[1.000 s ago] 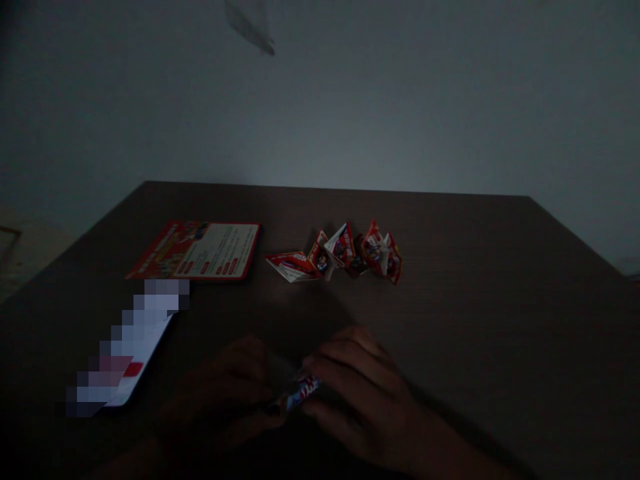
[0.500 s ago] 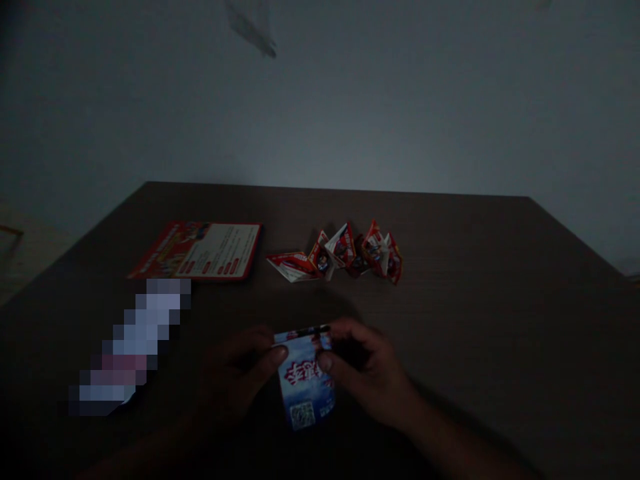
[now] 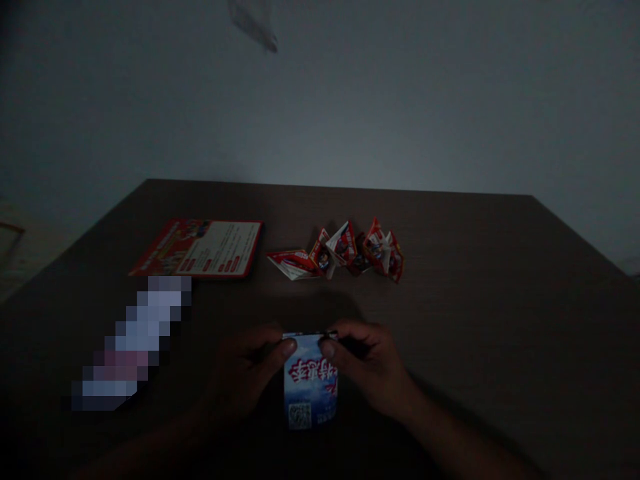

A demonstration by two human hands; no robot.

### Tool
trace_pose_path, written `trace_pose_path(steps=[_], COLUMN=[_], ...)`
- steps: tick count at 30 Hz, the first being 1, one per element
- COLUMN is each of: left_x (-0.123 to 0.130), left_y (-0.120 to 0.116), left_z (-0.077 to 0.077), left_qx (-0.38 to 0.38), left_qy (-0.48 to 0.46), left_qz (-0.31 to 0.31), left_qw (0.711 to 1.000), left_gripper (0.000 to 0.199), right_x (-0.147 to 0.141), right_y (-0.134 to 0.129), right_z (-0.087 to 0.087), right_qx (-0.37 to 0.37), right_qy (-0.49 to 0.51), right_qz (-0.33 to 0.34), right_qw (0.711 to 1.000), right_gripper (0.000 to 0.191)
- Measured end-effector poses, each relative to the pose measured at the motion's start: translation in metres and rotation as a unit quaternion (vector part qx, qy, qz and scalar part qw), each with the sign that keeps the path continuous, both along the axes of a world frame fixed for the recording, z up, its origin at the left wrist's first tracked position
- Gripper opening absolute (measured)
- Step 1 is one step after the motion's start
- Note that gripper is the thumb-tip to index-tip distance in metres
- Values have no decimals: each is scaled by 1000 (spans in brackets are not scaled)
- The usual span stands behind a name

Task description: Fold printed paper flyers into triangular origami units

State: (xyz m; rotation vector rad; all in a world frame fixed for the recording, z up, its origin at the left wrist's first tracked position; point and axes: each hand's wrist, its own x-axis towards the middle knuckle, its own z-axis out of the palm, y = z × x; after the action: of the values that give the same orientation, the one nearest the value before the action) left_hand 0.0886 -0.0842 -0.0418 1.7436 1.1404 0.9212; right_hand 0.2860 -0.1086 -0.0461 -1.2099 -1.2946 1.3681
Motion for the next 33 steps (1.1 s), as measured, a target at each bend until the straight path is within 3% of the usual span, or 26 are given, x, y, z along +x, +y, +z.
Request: trace_pose_path(steps=[10, 23, 33], left_x=[-2, -3, -5], left_y=[-1, -3, -3], left_z=[1, -3, -2], left_qx=[8, -1, 18], left_qy=[3, -4, -31], left_qz=[11, 30, 29], left_qw=[1000, 1000, 999], left_gripper=[24, 26, 10], right_x=[1, 2, 1], right_y=[1, 0, 1], right_z=[-2, -5, -5], right_qx=[50, 51, 49], right_qy=[34, 34, 42], right_qz=[-52, -59, -47], right_qw=[997, 996, 997], right_gripper=[8, 8, 8])
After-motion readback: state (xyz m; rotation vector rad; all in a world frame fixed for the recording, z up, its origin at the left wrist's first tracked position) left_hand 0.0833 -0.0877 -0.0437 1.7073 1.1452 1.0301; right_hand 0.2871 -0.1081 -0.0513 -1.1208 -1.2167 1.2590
